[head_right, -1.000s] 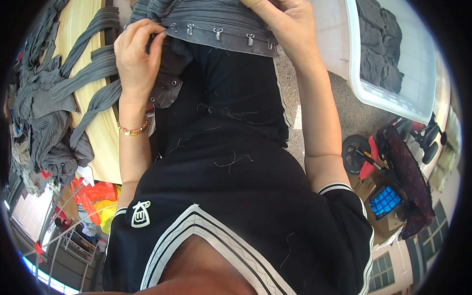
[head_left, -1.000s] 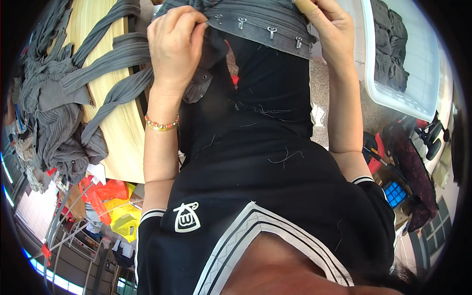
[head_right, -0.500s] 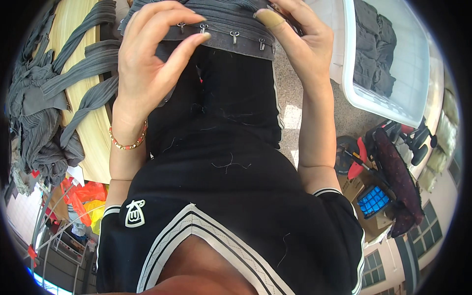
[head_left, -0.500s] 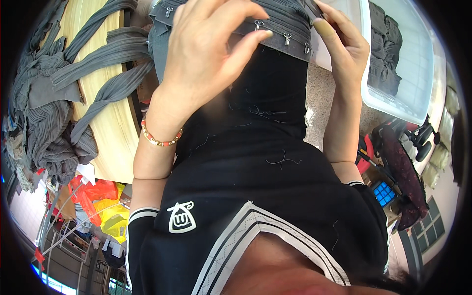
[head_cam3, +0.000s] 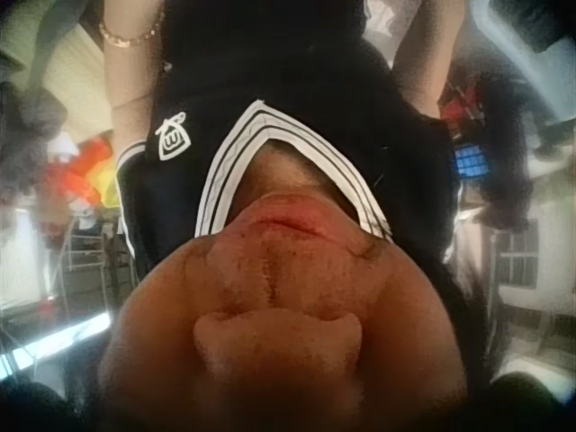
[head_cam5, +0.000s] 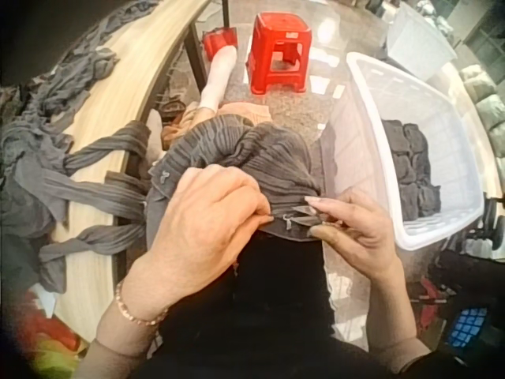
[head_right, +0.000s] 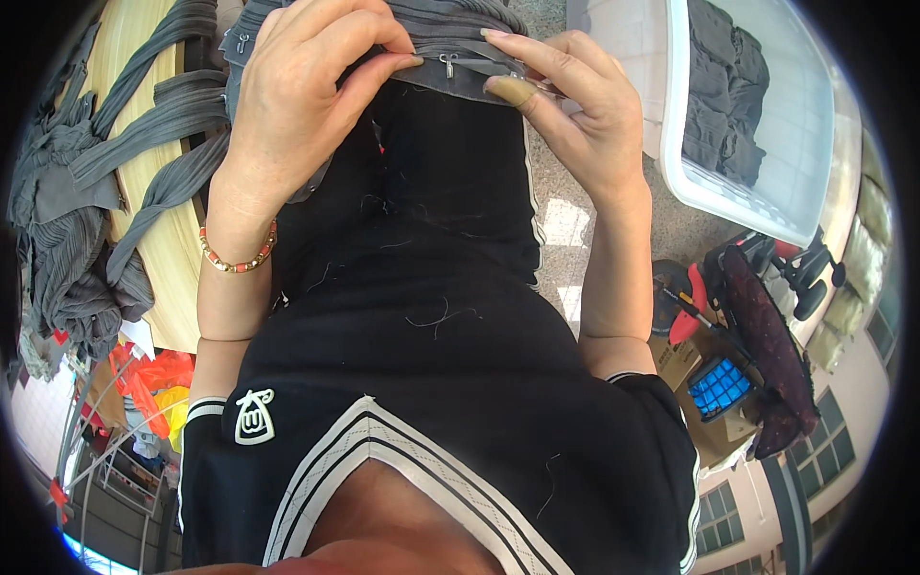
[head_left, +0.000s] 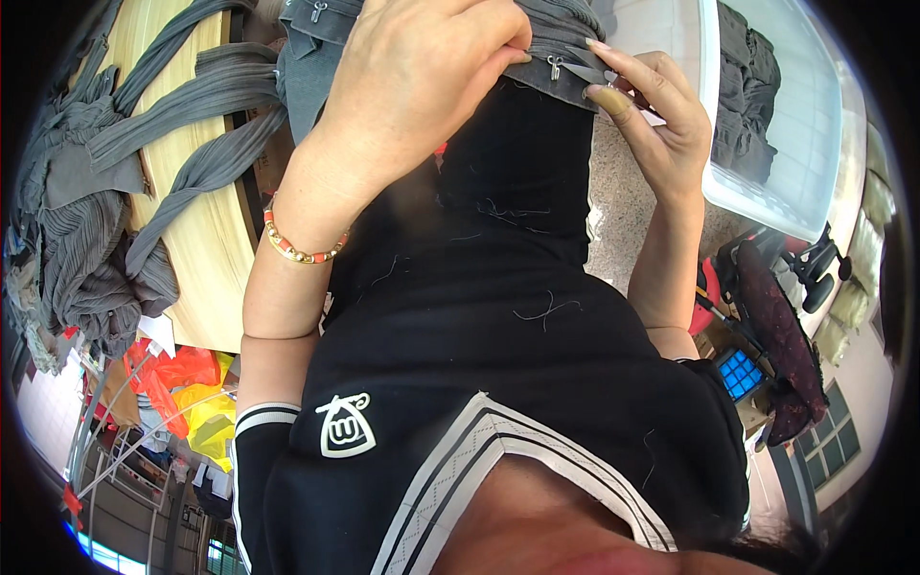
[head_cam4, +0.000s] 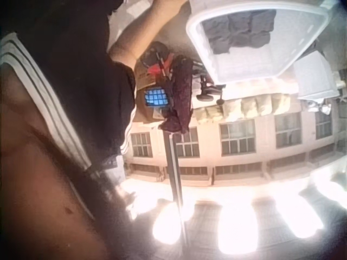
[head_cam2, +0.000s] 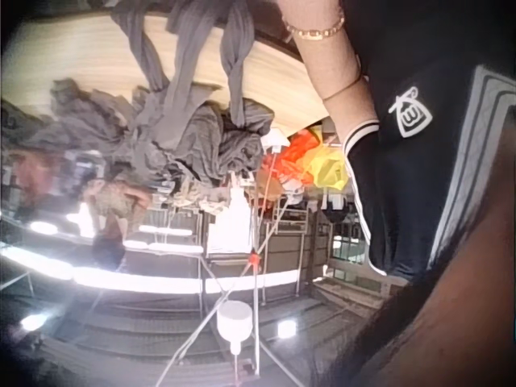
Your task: Trimming excess threads and fabric from textile strips using scissors.
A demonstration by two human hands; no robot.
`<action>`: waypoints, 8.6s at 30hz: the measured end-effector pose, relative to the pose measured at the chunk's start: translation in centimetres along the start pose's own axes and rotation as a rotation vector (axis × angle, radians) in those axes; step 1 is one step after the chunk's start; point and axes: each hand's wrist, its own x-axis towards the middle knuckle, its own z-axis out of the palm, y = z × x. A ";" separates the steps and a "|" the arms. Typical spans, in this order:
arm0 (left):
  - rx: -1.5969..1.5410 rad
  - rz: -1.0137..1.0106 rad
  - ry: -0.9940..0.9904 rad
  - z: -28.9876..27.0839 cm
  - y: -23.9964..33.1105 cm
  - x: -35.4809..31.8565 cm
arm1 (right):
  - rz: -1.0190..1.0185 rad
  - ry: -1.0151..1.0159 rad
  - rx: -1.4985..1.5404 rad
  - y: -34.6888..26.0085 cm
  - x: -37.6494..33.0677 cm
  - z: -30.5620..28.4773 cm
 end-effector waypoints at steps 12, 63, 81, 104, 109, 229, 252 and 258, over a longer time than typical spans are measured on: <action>-0.163 0.053 0.260 2.2 -0.7 -0.8 | -0.042 0.005 -0.098 0.5 -0.3 0.1; 0.104 -0.093 0.051 -0.2 2.5 -0.4 | -0.196 -0.075 -0.322 0.2 0.6 -1.6; 0.354 -0.138 -0.248 -1.8 4.0 1.3 | -0.186 -0.054 -0.283 -0.3 0.7 -0.8; 0.273 -0.364 -0.230 -2.0 2.4 -3.7 | 0.546 0.019 0.673 4.5 4.2 2.4; 0.284 -0.317 -0.207 -3.4 1.3 -4.9 | 0.516 0.029 0.623 3.0 7.4 1.8; -0.717 -1.039 0.432 -2.1 1.1 -2.4 | -0.155 -0.400 -0.326 -7.3 11.3 1.6; 0.260 -0.293 -0.121 -0.1 0.9 -1.0 | 0.007 -0.114 -0.004 0.2 2.8 -1.4; 0.320 -0.198 -0.097 0.2 0.5 -1.2 | -0.022 -0.111 -0.059 0.7 2.8 -1.0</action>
